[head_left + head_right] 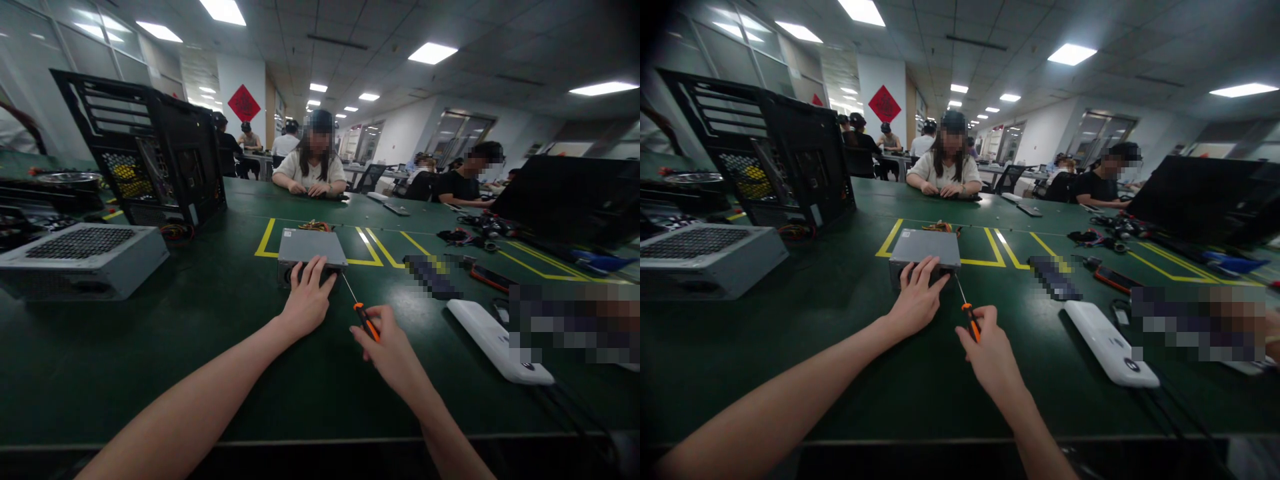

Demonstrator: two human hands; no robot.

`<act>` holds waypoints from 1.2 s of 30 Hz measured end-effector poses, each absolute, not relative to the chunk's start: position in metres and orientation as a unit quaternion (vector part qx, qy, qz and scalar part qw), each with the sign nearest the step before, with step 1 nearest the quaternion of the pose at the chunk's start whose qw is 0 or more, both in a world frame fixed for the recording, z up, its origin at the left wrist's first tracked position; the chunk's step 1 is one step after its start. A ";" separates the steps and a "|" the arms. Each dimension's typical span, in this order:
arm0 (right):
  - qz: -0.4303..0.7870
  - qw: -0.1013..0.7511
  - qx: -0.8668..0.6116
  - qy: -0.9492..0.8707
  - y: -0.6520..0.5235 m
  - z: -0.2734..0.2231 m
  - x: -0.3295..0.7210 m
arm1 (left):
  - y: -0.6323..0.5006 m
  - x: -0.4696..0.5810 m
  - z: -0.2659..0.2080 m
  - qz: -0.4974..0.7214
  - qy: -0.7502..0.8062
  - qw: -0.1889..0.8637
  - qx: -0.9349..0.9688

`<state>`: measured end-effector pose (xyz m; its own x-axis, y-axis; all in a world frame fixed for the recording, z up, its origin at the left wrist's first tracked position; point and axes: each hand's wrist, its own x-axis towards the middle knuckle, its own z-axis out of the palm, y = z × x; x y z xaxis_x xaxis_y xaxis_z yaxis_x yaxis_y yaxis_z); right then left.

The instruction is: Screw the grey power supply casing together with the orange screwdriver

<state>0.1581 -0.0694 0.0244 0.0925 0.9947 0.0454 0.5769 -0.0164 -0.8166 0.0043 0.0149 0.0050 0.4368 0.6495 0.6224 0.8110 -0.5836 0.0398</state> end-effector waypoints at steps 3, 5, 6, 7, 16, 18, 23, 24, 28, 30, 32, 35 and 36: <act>0.467 0.425 -0.589 -0.505 -0.067 0.027 0.155 | 0.015 0.004 0.005 -0.305 -0.436 0.135 -0.836; 0.571 0.467 -0.541 -0.405 -0.066 0.031 0.152 | 0.014 0.004 0.006 -0.308 -0.437 0.137 -0.834; 0.613 0.483 -0.517 -0.351 -0.066 0.033 0.150 | 0.014 0.004 0.006 -0.308 -0.437 0.137 -0.834; 0.646 0.497 -0.496 -0.300 -0.066 0.035 0.149 | 0.014 0.004 0.006 -0.309 -0.436 0.137 -0.834; 0.714 0.576 -0.391 -0.069 -0.065 0.036 0.135 | 0.013 0.003 0.006 -0.310 -0.434 0.139 -0.834; 0.731 0.560 -0.386 -0.057 -0.066 0.034 0.133 | 0.013 0.004 0.006 -0.309 -0.434 0.139 -0.834; 0.757 0.544 -0.355 -0.073 -0.065 0.030 0.131 | 0.014 0.004 0.006 -0.308 -0.438 0.141 -0.833; 0.755 0.551 -0.348 -0.072 -0.065 0.030 0.130 | 0.014 0.004 0.005 -0.308 -0.439 0.142 -0.832; 0.742 0.572 -0.347 -0.041 -0.065 0.033 0.130 | 0.014 0.003 0.005 -0.310 -0.434 0.140 -0.834; 0.746 0.568 -0.347 -0.026 -0.065 0.034 0.130 | 0.014 0.003 0.006 -0.310 -0.430 0.138 -0.836; 0.757 0.557 -0.342 -0.024 -0.065 0.034 0.131 | 0.014 0.003 0.006 -0.309 -0.431 0.137 -0.837; 0.769 0.542 -0.336 -0.037 -0.064 0.033 0.132 | 0.014 0.003 0.006 -0.307 -0.436 0.139 -0.834; 0.771 0.541 -0.334 -0.043 -0.064 0.033 0.132 | 0.014 0.003 0.006 -0.306 -0.437 0.140 -0.834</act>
<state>0.1318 -0.0637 0.0328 -0.1916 0.8622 -0.4690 -0.8049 -0.4114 -0.4276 0.0034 0.0139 0.0058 0.4305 0.6434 0.6330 0.8148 -0.5787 0.0341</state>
